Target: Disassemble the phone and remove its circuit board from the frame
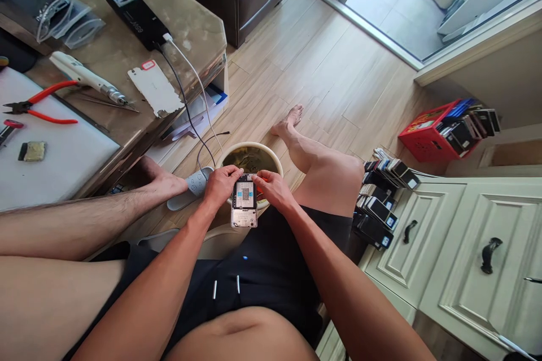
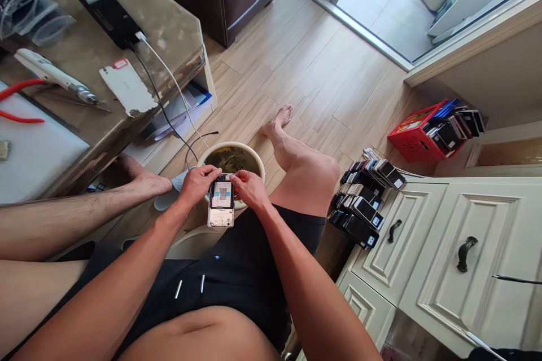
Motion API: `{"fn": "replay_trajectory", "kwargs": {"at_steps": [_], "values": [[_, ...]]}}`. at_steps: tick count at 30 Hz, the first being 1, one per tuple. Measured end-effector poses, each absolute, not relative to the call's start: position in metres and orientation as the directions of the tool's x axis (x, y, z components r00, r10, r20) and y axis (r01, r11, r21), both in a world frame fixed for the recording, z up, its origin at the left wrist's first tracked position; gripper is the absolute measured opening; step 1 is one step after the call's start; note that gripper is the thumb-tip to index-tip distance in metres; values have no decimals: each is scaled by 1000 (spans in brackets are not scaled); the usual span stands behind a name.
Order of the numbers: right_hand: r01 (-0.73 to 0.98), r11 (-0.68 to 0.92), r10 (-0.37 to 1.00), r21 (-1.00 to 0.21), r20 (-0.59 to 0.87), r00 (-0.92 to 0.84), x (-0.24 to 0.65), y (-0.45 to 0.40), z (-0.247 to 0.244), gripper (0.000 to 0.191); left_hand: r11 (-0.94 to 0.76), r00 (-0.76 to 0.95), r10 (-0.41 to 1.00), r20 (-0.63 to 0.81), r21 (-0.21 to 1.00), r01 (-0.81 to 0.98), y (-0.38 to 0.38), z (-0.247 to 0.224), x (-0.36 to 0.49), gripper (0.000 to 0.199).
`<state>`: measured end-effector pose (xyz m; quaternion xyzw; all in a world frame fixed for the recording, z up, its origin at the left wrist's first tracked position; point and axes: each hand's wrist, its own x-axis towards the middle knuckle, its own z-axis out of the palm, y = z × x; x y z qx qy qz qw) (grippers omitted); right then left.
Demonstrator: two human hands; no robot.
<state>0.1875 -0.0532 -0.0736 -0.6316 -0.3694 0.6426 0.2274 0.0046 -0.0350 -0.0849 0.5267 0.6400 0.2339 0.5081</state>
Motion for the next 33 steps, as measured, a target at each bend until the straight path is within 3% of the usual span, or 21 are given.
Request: {"fn": "replay_trajectory", "kwargs": {"at_steps": [8,18,24,33], "values": [[225,-630,751,-743,-657,-68,187,-53,-70,24,89,273,914,-301,803,589,-28,-76,1,23],[309,-623,749,-718,-662,-27,186,-54,-69,24,-171,469,850,-239,717,675,-21,-79,-3,22],[321,-632,740,-706,-672,-21,188,-54,-75,25,-224,487,851,-196,704,674,-28,-90,-1,23],[315,-644,731,-697,-682,-16,189,-53,-79,25,-171,406,898,-170,716,677,-30,-102,-10,23]]}}
